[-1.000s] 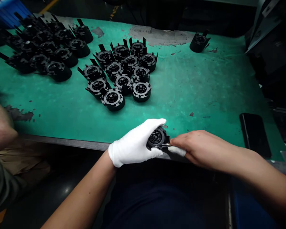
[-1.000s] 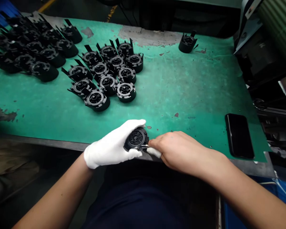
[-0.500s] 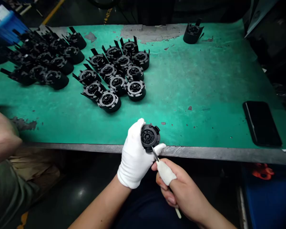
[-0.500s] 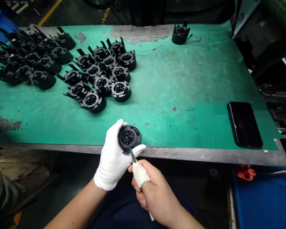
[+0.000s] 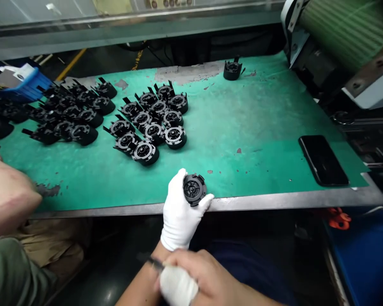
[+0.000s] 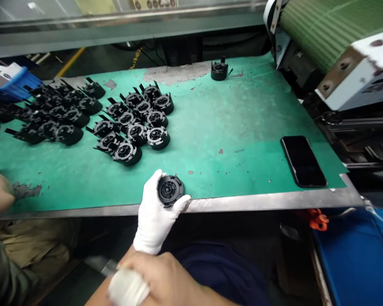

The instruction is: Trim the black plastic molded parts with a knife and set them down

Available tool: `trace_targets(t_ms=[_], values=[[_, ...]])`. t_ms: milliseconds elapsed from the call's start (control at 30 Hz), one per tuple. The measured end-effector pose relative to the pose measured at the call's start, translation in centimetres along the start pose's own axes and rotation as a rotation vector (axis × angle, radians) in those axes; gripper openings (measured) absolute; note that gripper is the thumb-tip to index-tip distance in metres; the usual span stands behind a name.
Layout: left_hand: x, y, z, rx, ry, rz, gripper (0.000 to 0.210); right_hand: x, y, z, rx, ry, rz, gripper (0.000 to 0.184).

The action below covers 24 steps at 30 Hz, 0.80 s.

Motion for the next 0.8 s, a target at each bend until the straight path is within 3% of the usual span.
trace_targets(t_ms=[100, 167, 300, 433, 500, 600, 700, 800], values=[[0.3, 0.4, -0.6, -0.088, -0.017, -0.053, 0.116, 0.5, -1.0, 0.6, 0.155, -0.210, 0.405, 0.043], [0.5, 0.6, -1.0, -0.107, -0.061, -0.064, 0.119, 0.2, -1.7, 0.6, 0.146, -0.327, 0.552, 0.049], [0.9, 0.8, -1.5, -0.040, -0.148, -0.008, 0.101, -0.2, -2.5, 0.5, 0.099, -0.460, 0.630, 0.050], [1.0, 0.5, -1.4, -0.011, -0.180, 0.009, 0.089, 0.6, -2.7, 0.3, 0.051, -0.496, 0.610, 0.047], [1.2, 0.2, -1.6, -0.011, -0.193, -0.002, 0.085, 0.7, -2.0, -0.3, -0.042, -0.491, 0.559, 0.046], [1.0, -0.1, -1.7, -0.018, -0.187, -0.040, 0.082, -0.9, 0.3, -1.7, -0.342, -0.534, 0.514, 0.047], [-0.6, 0.5, -1.1, -0.024, -0.061, -0.115, 0.084, -3.9, 2.9, -2.7, -0.505, -0.694, 0.409, 0.033], [-3.6, 2.2, 0.3, 0.054, 0.255, -0.210, 0.083, -7.0, 4.0, -3.3, -0.481, -0.798, 0.192, 0.022]])
Point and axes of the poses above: each hand's wrist, its own z-axis towards the middle knuckle, its own x-axis out of the palm, y = z × x, the point moved 1 cm from there along z, towards the middle knuckle, and after that the axes turned 1 degree about y, right-handed, at the moved point
